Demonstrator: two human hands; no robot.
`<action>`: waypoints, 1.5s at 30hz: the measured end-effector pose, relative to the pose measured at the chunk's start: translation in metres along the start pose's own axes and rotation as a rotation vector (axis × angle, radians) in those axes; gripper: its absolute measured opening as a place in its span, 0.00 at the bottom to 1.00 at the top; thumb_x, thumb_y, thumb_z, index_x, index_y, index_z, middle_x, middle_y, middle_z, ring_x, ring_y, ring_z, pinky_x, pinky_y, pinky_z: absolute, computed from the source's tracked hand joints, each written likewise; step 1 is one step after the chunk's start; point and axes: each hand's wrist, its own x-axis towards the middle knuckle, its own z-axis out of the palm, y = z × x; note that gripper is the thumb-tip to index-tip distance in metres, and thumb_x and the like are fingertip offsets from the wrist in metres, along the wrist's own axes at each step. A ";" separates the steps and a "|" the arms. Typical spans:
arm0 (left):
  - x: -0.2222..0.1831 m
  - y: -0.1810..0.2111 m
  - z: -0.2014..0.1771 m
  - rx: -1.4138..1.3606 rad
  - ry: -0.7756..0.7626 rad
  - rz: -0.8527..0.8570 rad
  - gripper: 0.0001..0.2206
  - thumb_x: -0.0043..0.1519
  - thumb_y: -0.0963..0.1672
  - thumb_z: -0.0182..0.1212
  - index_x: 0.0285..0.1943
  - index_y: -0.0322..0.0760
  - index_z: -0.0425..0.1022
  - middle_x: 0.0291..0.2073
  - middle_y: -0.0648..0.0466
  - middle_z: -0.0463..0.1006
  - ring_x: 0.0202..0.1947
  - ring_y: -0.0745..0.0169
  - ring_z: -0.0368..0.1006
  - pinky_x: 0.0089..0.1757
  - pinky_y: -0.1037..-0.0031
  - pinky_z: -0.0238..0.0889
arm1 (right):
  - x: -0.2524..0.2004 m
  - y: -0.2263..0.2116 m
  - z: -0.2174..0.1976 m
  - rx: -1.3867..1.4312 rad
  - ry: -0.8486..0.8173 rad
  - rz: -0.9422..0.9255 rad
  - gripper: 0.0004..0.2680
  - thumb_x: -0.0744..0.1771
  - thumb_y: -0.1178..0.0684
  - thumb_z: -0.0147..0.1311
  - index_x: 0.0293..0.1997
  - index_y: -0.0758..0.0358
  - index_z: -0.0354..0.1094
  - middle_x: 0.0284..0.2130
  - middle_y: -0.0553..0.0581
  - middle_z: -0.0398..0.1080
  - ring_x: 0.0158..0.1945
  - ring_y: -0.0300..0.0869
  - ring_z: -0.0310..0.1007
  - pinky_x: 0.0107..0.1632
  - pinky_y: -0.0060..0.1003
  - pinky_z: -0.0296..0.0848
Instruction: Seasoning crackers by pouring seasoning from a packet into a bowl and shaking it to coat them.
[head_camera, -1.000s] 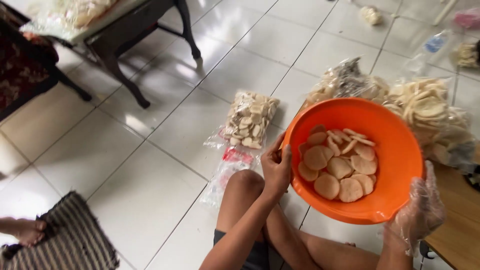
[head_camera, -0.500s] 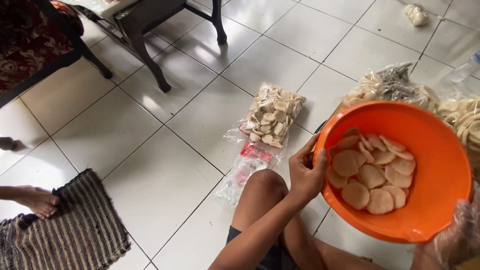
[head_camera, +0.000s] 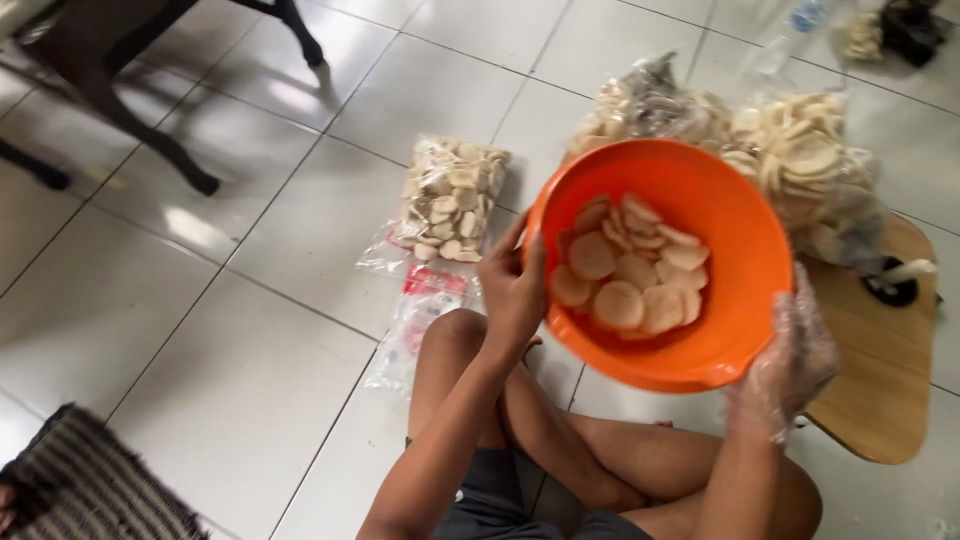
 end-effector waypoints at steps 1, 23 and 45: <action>0.008 -0.007 0.004 -0.001 -0.011 0.017 0.21 0.64 0.47 0.55 0.65 0.38 0.76 0.18 0.66 0.65 0.20 0.79 0.56 0.25 0.80 0.56 | 0.008 0.002 0.002 0.014 0.010 -0.012 0.17 0.69 0.54 0.51 0.65 0.67 0.66 0.56 0.68 0.72 0.57 0.54 0.77 0.55 0.41 0.82; 0.029 -0.048 0.012 0.024 -0.060 0.249 0.19 0.66 0.45 0.57 0.66 0.34 0.74 0.17 0.49 0.77 0.15 0.72 0.62 0.21 0.76 0.58 | 0.016 0.016 0.001 0.127 0.021 -0.129 0.13 0.70 0.57 0.54 0.61 0.74 0.67 0.59 0.72 0.67 0.65 0.53 0.68 0.68 0.44 0.67; 0.030 -0.039 0.020 0.051 0.019 0.108 0.18 0.67 0.44 0.56 0.64 0.28 0.73 0.11 0.48 0.73 0.09 0.66 0.64 0.17 0.75 0.57 | 0.025 0.034 0.006 0.062 -0.005 -0.131 0.10 0.69 0.58 0.54 0.54 0.73 0.73 0.53 0.71 0.73 0.59 0.47 0.72 0.61 0.42 0.69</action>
